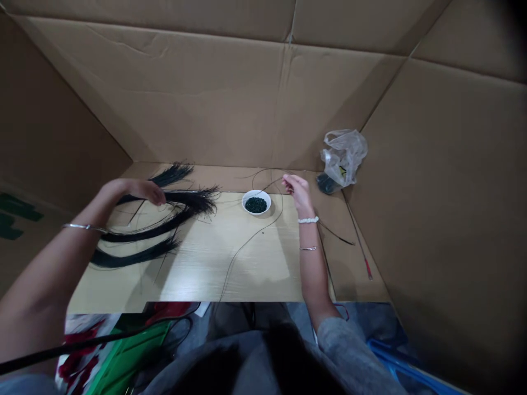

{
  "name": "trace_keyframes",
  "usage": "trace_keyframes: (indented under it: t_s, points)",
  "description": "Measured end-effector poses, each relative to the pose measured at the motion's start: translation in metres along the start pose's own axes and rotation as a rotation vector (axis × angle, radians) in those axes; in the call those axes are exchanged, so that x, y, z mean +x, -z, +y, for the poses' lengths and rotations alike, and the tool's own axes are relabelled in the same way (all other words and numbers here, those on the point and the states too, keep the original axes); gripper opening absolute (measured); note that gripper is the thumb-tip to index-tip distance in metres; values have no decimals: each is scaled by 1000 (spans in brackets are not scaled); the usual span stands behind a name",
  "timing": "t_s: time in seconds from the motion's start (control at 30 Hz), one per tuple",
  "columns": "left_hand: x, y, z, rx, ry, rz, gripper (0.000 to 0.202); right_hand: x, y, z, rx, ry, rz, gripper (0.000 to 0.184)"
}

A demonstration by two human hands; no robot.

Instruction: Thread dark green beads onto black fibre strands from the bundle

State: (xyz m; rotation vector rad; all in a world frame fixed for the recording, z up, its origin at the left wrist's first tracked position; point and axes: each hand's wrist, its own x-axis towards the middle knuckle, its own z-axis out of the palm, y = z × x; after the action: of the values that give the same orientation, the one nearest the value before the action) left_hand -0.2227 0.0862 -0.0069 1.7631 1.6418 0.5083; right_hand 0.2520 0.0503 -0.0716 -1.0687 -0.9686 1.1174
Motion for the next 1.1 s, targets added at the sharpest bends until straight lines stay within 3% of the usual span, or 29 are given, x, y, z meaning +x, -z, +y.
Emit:
trace_keyframes:
  t_s: [0.13, 0.3, 0.4, 0.47, 0.57, 0.73, 1.1]
  points:
    - [-6, -39, 23, 61, -73, -94, 35, -14, -24, -11, -38, 28, -77, 32]
    - [-23, -130, 91, -53, -299, -94, 49, -26, -40, -16, -65, 47, -138, 31]
    - [-25, -179, 126, -367, -381, -121, 50, -27, -43, -16, -80, 48, -145, 31]
    - [-20, -198, 140, -458, -392, -144, 52, -27, -43, -16, -86, 54, -138, 31]
    - [-10, -210, 146, -542, -383, -222, 50, -26, -41, -17, -94, 72, -103, 32]
    - [-1, -212, 135, -642, -340, -351, 50, -22, -33, -19, -90, 95, -35, 31]
    - [0, -215, 131, -729, -299, -319, 35, -16, -26, -15, -66, 101, 6, 32]
